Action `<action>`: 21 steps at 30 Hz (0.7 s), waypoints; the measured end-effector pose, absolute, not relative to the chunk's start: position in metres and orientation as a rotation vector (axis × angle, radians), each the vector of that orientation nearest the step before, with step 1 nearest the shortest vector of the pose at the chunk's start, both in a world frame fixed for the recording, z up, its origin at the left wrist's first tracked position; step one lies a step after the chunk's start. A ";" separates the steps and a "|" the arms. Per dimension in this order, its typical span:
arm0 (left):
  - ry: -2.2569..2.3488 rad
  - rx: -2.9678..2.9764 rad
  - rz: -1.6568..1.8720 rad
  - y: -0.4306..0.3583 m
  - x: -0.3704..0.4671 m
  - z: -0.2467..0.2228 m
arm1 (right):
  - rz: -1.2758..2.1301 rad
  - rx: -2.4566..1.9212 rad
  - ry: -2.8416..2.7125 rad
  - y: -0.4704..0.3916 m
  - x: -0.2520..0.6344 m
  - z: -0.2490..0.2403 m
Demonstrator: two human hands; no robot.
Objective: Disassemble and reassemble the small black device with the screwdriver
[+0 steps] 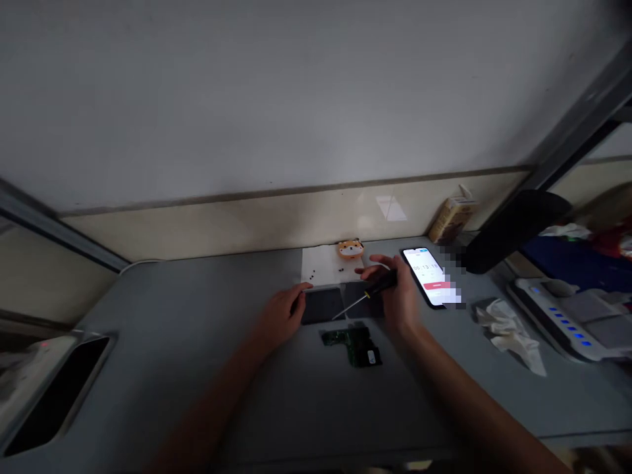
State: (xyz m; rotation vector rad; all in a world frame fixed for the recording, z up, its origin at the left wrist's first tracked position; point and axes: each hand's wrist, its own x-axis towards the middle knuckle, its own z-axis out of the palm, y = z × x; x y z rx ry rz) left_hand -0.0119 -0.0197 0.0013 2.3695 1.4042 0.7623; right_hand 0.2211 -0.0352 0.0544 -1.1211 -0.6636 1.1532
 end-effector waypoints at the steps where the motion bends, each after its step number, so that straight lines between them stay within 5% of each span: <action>1: 1.396 2.366 0.757 -0.020 -0.012 0.001 | 1.196 -1.140 -0.681 -0.035 0.220 0.053; 12: 1.274 2.380 0.753 -0.020 -0.012 0.002 | 1.363 -1.199 -0.807 -0.027 0.232 0.047; 21: 1.299 2.352 0.758 -0.021 -0.012 0.003 | 1.037 -1.412 -1.067 -0.033 0.227 0.052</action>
